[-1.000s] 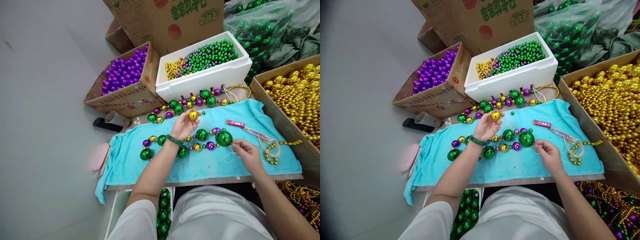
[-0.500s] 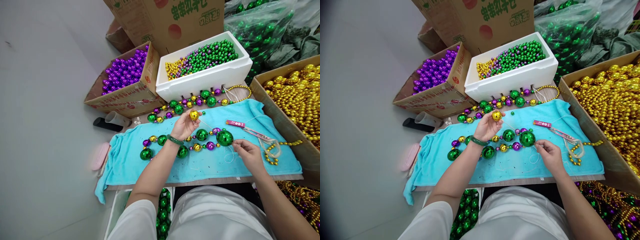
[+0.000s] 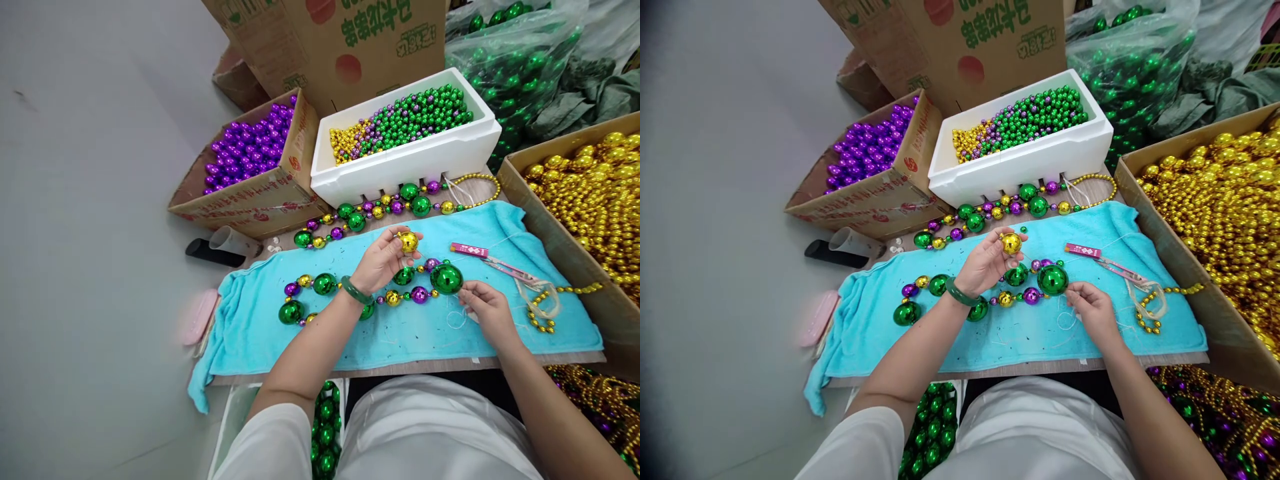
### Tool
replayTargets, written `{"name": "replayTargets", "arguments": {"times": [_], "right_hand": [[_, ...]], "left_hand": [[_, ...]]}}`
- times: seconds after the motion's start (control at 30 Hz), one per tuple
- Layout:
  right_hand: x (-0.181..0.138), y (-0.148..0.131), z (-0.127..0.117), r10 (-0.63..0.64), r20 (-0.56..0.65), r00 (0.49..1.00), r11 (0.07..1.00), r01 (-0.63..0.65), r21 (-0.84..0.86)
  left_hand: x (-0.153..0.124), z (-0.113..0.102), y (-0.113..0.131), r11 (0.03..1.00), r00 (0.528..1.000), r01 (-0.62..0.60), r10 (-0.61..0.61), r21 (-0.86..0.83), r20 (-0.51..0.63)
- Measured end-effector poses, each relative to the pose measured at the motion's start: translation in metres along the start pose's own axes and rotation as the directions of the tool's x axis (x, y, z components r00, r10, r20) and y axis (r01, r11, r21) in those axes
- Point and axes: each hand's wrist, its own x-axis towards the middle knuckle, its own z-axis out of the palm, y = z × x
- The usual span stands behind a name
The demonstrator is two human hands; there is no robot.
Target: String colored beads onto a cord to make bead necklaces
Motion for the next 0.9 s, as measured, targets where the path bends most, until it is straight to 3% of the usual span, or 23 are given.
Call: {"name": "replayTargets", "arguments": {"times": [0.13, 0.27, 0.33, 0.4, 0.47, 0.53, 0.7, 0.9], "right_hand": [[0.003, -0.003, 0.0, 0.004, 0.003, 1.0, 1.0, -0.004, 0.017], [0.005, 0.0, -0.002, 0.034, 0.022, 0.999, 0.995, -0.036, 0.09], [0.006, 0.001, -0.005, 0.041, 0.022, 0.999, 0.991, -0.044, 0.13], [0.008, 0.001, -0.007, 0.032, 0.006, 0.999, 0.988, -0.032, 0.148], [0.009, -0.001, -0.007, 0.014, -0.015, 1.0, 0.989, -0.012, 0.146], [0.009, -0.003, -0.008, 0.002, -0.03, 1.0, 0.992, 0.002, 0.127], [0.008, -0.005, -0.008, -0.018, -0.048, 0.999, 0.998, 0.021, 0.061], [0.006, -0.005, -0.011, -0.014, -0.083, 0.996, 0.997, 0.02, 0.074]], "left_hand": [[0.0, 0.002, -0.003, 0.994, 0.998, 0.046, -0.05, 0.095, 0.042], [0.008, -0.009, 0.0, 0.913, 0.969, 0.092, -0.174, 0.397, 0.175], [0.02, -0.023, 0.003, 0.798, 0.983, 0.049, -0.146, 0.6, 0.114], [0.038, -0.039, 0.003, 0.586, 1.0, 0.018, -0.01, 0.81, -0.015], [0.057, -0.054, -0.002, 0.353, 0.988, 0.023, 0.132, 0.935, -0.075], [0.075, -0.064, -0.01, 0.274, 0.982, 0.021, 0.174, 0.961, -0.071], [0.098, -0.072, -0.027, 0.417, 0.981, 0.023, 0.164, 0.909, -0.099], [0.099, -0.068, -0.025, 0.597, 0.966, 0.058, 0.169, 0.8, -0.197]]}}
